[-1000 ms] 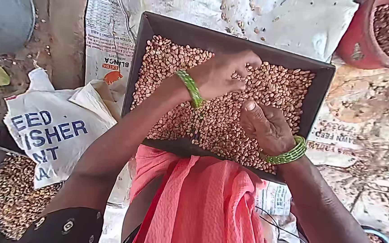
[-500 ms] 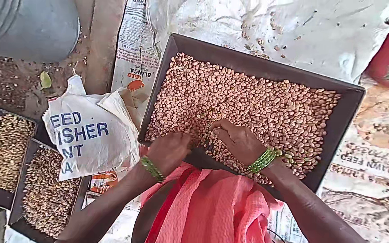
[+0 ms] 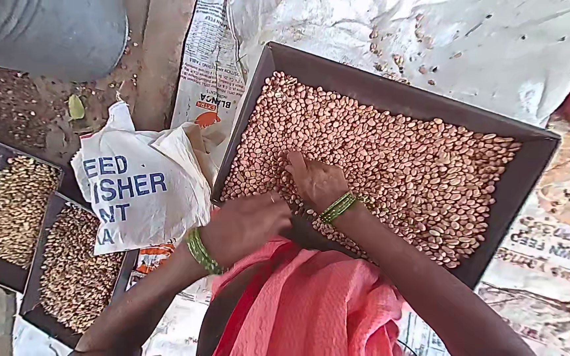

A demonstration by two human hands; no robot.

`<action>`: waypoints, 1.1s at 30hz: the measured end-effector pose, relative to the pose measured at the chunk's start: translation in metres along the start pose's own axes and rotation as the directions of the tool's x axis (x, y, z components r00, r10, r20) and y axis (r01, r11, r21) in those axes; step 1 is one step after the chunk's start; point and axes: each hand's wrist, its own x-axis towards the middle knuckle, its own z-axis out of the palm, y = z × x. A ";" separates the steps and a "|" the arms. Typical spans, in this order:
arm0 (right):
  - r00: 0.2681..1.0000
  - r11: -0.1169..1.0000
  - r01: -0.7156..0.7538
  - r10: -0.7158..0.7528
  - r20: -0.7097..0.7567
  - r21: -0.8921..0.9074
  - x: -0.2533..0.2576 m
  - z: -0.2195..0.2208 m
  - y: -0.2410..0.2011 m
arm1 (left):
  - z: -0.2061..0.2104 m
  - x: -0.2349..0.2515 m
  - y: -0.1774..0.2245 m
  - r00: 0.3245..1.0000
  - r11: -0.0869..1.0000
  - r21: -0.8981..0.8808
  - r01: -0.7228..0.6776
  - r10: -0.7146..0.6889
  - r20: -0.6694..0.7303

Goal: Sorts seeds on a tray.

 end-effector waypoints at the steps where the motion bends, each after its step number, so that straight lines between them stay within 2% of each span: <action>1: 1.000 1.000 0.011 -0.011 -0.017 0.009 0.000 0.003 0.001 | -0.003 0.004 -0.010 0.992 0.995 0.057 0.078 -0.072 -0.108; 3: 0.999 0.998 0.001 0.003 -0.054 0.070 -0.003 0.008 0.004 | -0.003 0.017 -0.026 0.957 0.981 0.129 0.145 -0.107 -0.269; 5: 0.998 0.976 -0.051 0.058 -0.026 0.212 -0.006 0.005 0.007 | 0.002 0.031 -0.033 0.948 0.979 0.171 0.108 -0.050 -0.314; 8: 0.985 0.828 -0.173 0.131 0.116 0.533 -0.009 -0.014 0.017 | 0.014 0.048 -0.040 0.926 0.962 0.271 0.025 0.079 -0.368; 9: 0.975 0.718 -0.220 0.148 0.165 0.660 -0.008 -0.020 0.022 | 0.015 0.052 -0.042 0.928 0.957 0.290 0.026 0.085 -0.363; 10: 0.961 0.547 -0.276 0.161 0.224 0.790 -0.009 -0.026 0.025 | 0.015 0.054 -0.043 0.931 0.952 0.304 0.029 0.086 -0.356; 11: 0.948 0.329 -0.315 0.158 0.277 0.890 -0.011 -0.031 0.028 | 0.014 0.055 -0.044 0.934 0.951 0.308 0.025 0.088 -0.347; 12: 0.939 0.131 -0.333 0.132 0.317 0.934 -0.014 -0.035 0.033 | 0.014 0.056 -0.046 0.934 0.949 0.314 0.012 0.102 -0.344; 13: 0.936 0.000 -0.340 0.094 0.339 0.940 -0.018 -0.039 0.039 | 0.014 0.057 -0.047 0.931 0.946 0.324 -0.003 0.121 -0.344; 14: 0.935 -0.077 -0.345 0.065 0.350 0.935 -0.022 -0.041 0.045 | 0.015 0.057 -0.048 0.926 0.939 0.344 -0.024 0.151 -0.347; 16: 0.928 -0.129 -0.358 0.063 0.368 0.925 -0.027 -0.044 0.050 | 0.017 0.059 -0.050 0.921 0.916 0.396 -0.055 0.200 -0.334; 20: 0.914 -0.049 -0.373 0.150 0.376 0.926 -0.029 -0.040 0.042 | 0.019 0.061 -0.054 0.912 0.902 0.422 -0.093 0.247 -0.327; 22: 0.917 -0.016 -0.375 0.144 0.373 0.927 -0.029 -0.036 0.038 | 0.011 0.061 -0.055 0.928 0.962 0.263 -0.074 0.163 -0.334; 24: 0.930 0.042 -0.349 0.141 0.340 0.936 -0.028 -0.030 0.033 | -0.006 0.057 -0.057 0.937 1.000 -0.004 -0.026 0.023 -0.347; 25: 0.939 0.110 -0.328 0.150 0.311 0.938 -0.027 -0.027 0.030 | -0.016 0.053 -0.059 0.931 0.995 -0.099 -0.004 -0.032 -0.363; 27: 0.965 0.384 -0.254 0.164 0.206 0.888 -0.026 -0.022 0.023 | -0.034 0.041 -0.064 0.899 0.981 -0.195 0.008 -0.092 -0.429; 28: 0.978 0.553 -0.209 0.139 0.158 0.807 -0.026 -0.021 0.020 | -0.042 0.033 -0.066 0.879 0.977 -0.212 0.006 -0.106 -0.465; 30: 0.991 0.798 -0.122 0.072 0.109 0.590 -0.026 -0.019 0.007 | -0.052 0.017 -0.068 0.848 0.980 -0.201 0.016 -0.119 -0.516; 31: 0.994 0.877 -0.084 0.039 0.103 0.473 -0.023 -0.019 -0.001 | -0.055 0.009 -0.068 0.840 0.985 -0.167 0.034 -0.119 -0.529; 33: 0.999 0.961 -0.009 -0.006 0.053 0.275 -0.016 -0.007 -0.012 | -0.055 -0.003 -0.065 0.838 0.991 -0.096 0.095 -0.131 -0.530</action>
